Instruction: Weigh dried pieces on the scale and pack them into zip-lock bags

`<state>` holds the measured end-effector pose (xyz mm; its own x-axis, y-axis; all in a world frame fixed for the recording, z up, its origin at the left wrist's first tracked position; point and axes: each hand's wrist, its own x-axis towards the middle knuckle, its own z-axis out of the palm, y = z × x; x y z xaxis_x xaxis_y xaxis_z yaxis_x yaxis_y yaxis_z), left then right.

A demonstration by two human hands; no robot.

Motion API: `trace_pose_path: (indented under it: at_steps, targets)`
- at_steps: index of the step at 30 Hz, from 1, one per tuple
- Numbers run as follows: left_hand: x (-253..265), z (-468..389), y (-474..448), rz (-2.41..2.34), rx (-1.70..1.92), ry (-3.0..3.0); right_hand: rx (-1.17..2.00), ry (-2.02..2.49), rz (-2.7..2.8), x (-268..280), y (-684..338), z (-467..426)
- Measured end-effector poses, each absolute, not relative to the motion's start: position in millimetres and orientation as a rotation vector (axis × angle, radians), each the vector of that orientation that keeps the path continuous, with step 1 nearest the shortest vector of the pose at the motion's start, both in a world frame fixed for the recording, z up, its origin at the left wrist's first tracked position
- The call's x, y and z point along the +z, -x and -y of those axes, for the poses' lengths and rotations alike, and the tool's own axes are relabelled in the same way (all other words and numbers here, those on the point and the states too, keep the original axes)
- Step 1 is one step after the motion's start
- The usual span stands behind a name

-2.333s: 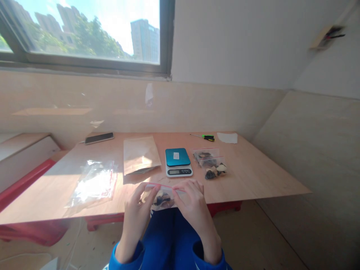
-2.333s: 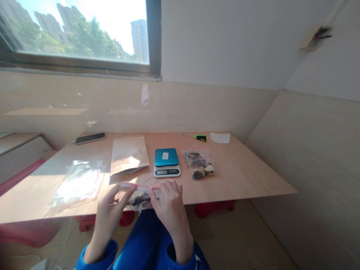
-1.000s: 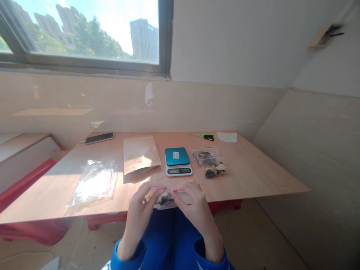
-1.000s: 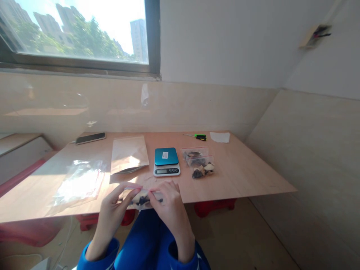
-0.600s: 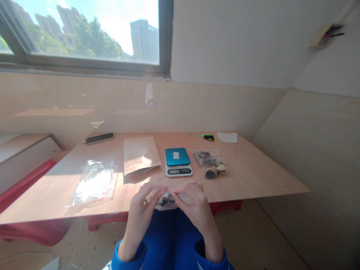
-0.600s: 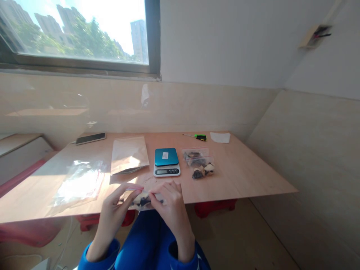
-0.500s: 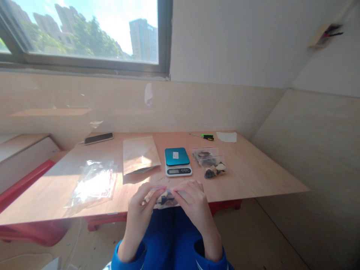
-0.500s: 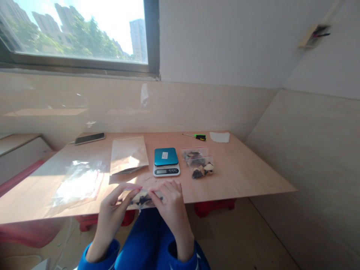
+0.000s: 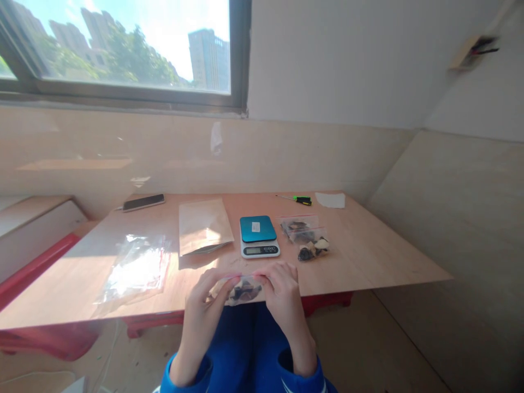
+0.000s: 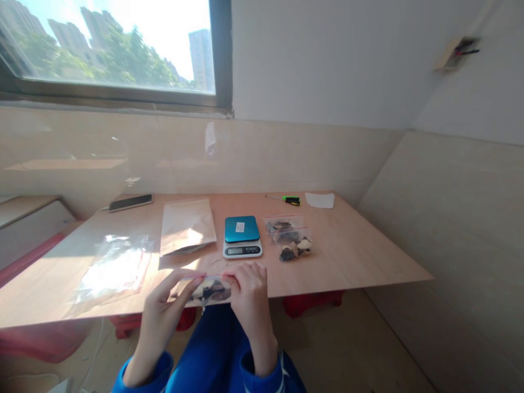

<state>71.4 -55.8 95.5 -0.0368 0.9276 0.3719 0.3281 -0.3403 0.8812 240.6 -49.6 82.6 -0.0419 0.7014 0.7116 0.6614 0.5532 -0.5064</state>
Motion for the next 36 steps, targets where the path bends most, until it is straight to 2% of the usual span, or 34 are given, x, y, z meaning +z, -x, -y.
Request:
trace_pose_path:
  at_steps: [8, 16, 29, 36]
  targets:
    - [100.0, 57.3, -73.3, -1.268, 1.384, -1.765, 0.023, 1.181, 1.69, 82.5, -238.0, 50.3]
    - [97.6, 60.2, -71.6, -1.393, 1.421, -1.555, 0.099, 1.113, 1.739, 82.3, -240.0, 47.2]
    - [103.5, 60.0, -72.7, -1.281, 1.387, -1.541, -0.012, 1.161, 1.648, 73.9, -243.9, 44.2]
    - [98.7, 58.7, -71.3, -1.414, 1.554, -1.188, 0.263, 1.17, 1.612, 75.3, -249.0, 44.2]
